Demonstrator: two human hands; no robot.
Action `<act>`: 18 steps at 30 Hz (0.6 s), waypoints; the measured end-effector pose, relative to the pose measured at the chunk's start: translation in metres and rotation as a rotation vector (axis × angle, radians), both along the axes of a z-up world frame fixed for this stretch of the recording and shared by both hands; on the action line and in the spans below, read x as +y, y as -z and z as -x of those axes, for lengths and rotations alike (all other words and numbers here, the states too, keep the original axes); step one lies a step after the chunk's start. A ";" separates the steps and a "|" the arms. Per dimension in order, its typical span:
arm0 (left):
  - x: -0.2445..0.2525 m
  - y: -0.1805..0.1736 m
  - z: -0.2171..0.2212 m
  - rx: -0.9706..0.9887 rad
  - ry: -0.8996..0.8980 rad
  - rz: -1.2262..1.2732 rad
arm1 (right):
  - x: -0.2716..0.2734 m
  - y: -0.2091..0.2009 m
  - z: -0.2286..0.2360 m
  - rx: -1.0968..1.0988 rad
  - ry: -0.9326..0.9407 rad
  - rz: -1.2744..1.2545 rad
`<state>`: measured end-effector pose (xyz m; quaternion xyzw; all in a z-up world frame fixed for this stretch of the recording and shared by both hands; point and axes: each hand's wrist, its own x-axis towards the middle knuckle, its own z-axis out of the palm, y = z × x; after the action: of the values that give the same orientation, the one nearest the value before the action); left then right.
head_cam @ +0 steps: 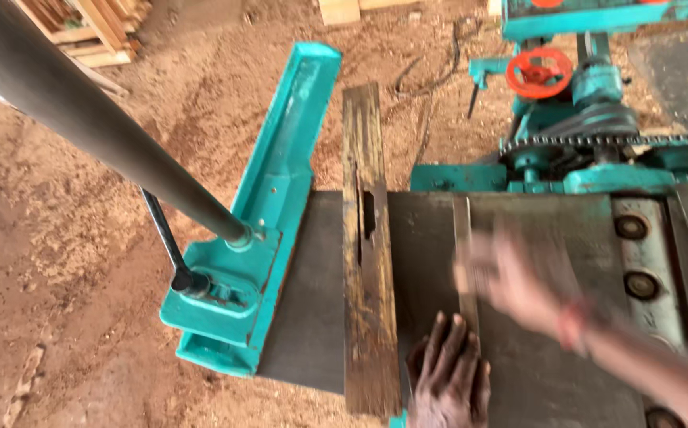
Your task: The person wipes the surface of a woodworking machine with a cloth and arranges wooden strips. They later open a yellow plastic box and handle metal tools stored within it.
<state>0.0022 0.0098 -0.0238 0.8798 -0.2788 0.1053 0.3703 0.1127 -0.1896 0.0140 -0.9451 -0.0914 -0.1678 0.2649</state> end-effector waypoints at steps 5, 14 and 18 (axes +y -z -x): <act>0.002 0.003 0.006 0.045 0.002 -0.005 | -0.018 -0.029 -0.035 0.441 0.207 0.128; 0.006 -0.005 0.007 -0.010 0.021 0.015 | -0.010 -0.012 0.003 0.230 0.122 0.144; -0.002 -0.029 0.012 0.044 -0.034 0.017 | -0.025 -0.029 -0.065 0.357 0.290 0.064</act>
<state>-0.0096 0.0082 0.0052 0.8833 -0.2547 0.0946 0.3820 0.1781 -0.2151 0.0430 -0.9710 0.0886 -0.0312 0.2199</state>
